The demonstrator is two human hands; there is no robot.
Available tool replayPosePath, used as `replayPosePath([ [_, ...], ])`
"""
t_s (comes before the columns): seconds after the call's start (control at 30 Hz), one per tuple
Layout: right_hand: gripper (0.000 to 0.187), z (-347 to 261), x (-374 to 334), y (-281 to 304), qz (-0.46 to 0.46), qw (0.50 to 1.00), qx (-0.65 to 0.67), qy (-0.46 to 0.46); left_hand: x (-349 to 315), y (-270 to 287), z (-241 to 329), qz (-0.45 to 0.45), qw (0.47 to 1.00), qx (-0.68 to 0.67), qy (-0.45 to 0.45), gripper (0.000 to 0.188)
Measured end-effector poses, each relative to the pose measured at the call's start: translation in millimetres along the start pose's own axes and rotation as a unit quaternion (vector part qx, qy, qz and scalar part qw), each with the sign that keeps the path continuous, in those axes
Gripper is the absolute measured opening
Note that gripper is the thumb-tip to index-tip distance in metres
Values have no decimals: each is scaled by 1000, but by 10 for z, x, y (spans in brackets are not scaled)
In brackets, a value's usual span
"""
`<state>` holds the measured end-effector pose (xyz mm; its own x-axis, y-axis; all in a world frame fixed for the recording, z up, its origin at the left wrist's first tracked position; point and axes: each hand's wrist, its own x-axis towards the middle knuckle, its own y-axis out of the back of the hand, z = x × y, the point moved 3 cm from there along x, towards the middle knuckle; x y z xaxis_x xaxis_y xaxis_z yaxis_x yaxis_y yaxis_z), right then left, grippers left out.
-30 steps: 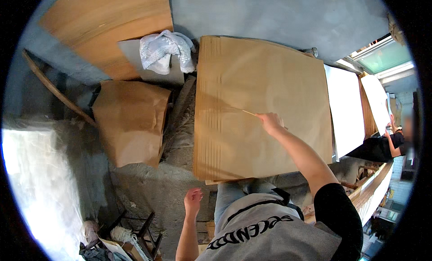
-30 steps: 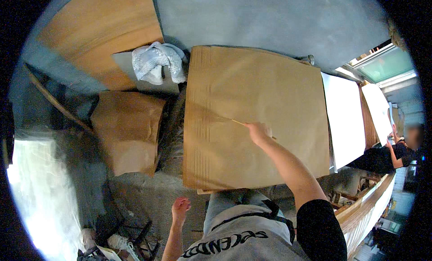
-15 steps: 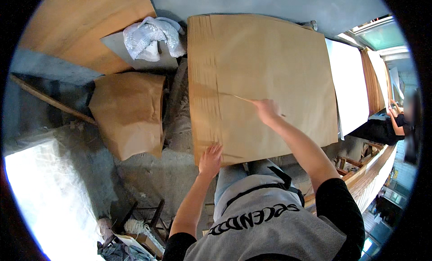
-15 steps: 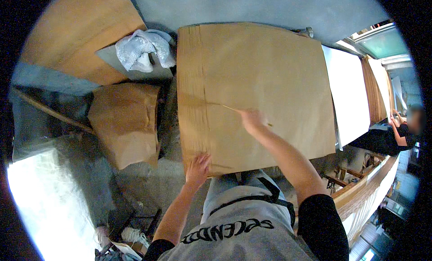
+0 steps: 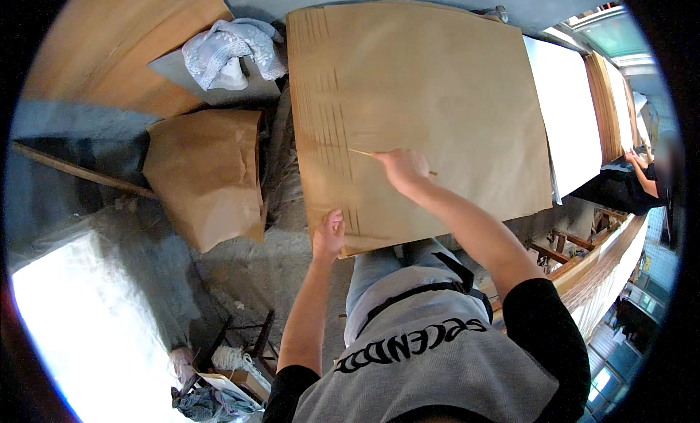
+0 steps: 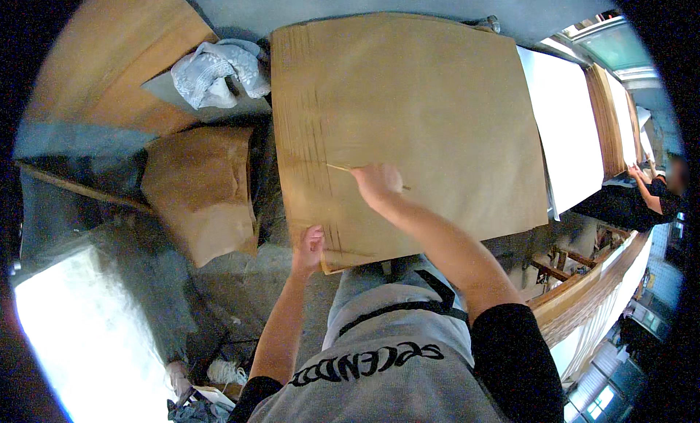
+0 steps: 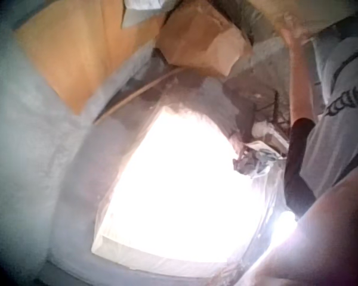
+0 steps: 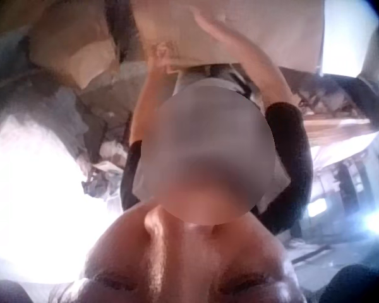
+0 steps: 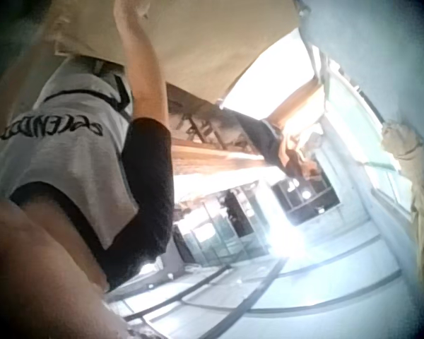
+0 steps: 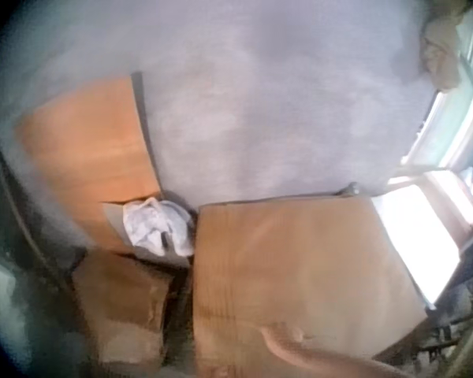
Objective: The person repeatedly picks up large white paper sheets from a stack and places them onto a long wooden workbench. The person uses a thin wooden stick to help lift and position the sheets. Another person is visible working on the opposite side of the bench.
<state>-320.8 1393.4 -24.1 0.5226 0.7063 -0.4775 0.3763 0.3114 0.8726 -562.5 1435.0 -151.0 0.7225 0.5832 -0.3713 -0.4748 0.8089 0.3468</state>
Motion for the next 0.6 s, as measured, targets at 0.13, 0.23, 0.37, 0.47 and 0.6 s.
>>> replayPosePath([
  [0.13,34,401,-106,-369,20,995,91,-40,136,153,252,78,995,58,-4,23],
  [0.23,33,566,-237,-362,-8,993,91,-71,314,75,197,74,986,-144,33,21],
  [0.37,32,465,-337,-297,-12,996,73,-47,553,-62,177,96,950,-282,95,25],
  [0.47,30,623,-452,-402,7,993,110,-47,588,-59,326,110,935,-316,114,23],
  [0.6,24,1002,-571,-548,82,971,223,-35,506,-68,360,24,936,-289,197,28],
])
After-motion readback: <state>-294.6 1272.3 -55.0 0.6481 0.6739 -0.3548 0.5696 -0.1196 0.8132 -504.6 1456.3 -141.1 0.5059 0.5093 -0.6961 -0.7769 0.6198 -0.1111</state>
